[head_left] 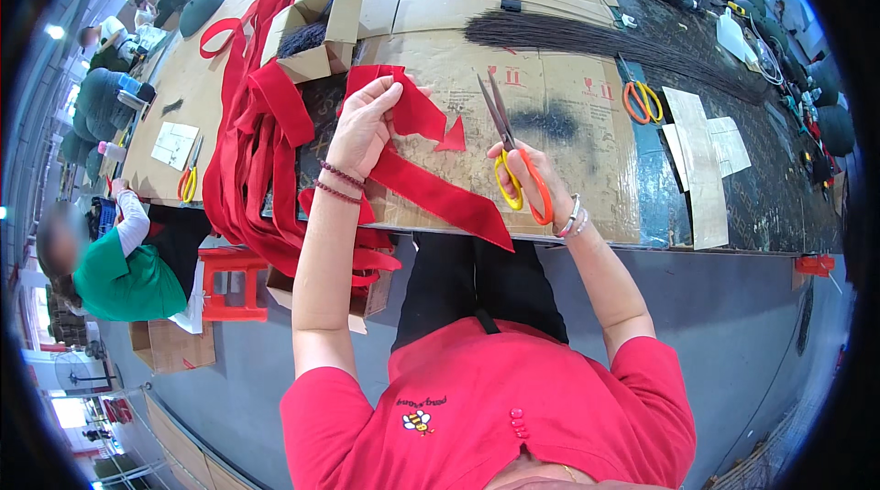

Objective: Cutting and folding red fabric strips to create decorative bows.

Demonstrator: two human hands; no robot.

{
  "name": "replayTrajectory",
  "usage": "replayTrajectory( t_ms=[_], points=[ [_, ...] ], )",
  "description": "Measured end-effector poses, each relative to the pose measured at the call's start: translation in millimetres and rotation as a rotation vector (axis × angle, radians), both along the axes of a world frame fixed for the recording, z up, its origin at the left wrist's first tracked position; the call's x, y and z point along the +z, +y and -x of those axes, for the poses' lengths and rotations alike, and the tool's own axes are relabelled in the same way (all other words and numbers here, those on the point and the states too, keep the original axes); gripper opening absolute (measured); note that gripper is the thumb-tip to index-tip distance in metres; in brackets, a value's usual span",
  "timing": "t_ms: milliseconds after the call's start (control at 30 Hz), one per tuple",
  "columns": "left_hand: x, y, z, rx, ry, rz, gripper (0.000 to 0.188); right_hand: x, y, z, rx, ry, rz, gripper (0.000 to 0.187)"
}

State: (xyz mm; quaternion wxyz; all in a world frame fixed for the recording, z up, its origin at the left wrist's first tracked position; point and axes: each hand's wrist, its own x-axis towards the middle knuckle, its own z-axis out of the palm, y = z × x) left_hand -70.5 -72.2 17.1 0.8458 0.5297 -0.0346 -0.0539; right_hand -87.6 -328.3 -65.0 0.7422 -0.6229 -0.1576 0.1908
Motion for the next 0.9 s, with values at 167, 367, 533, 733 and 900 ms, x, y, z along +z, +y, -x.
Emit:
replayTrajectory(
  t_ms=[167, 367, 533, 733, 900],
  points=[
    [21.9, -1.8, -13.4, 0.086, -0.12, -0.11, 0.028, 4.5, -18.3, -13.7, -0.169, -0.35, 0.602, 0.042],
    [20.2, 54.5, -16.3, 0.315, -0.194, -0.636, 0.027, -2.9, -63.9, -32.2, -0.38, -0.443, 0.814, 0.052],
    [-80.9, 122.1, -17.1, 0.392, -0.038, -1.773, 0.059, -48.0, -115.8, -54.3, -0.513, -0.508, 1.146, 0.061],
    [-119.0, 132.1, -37.9, 0.269, 0.041, -1.56, 0.07, -43.3, -134.1, -39.6, -0.484, -0.491, 1.199, 0.071],
    [-134.0, 150.8, -42.9, 0.419, 0.041, -1.172, 0.06, -33.5, -117.5, -34.7, -0.411, -0.549, 1.328, 0.063]
  ],
)
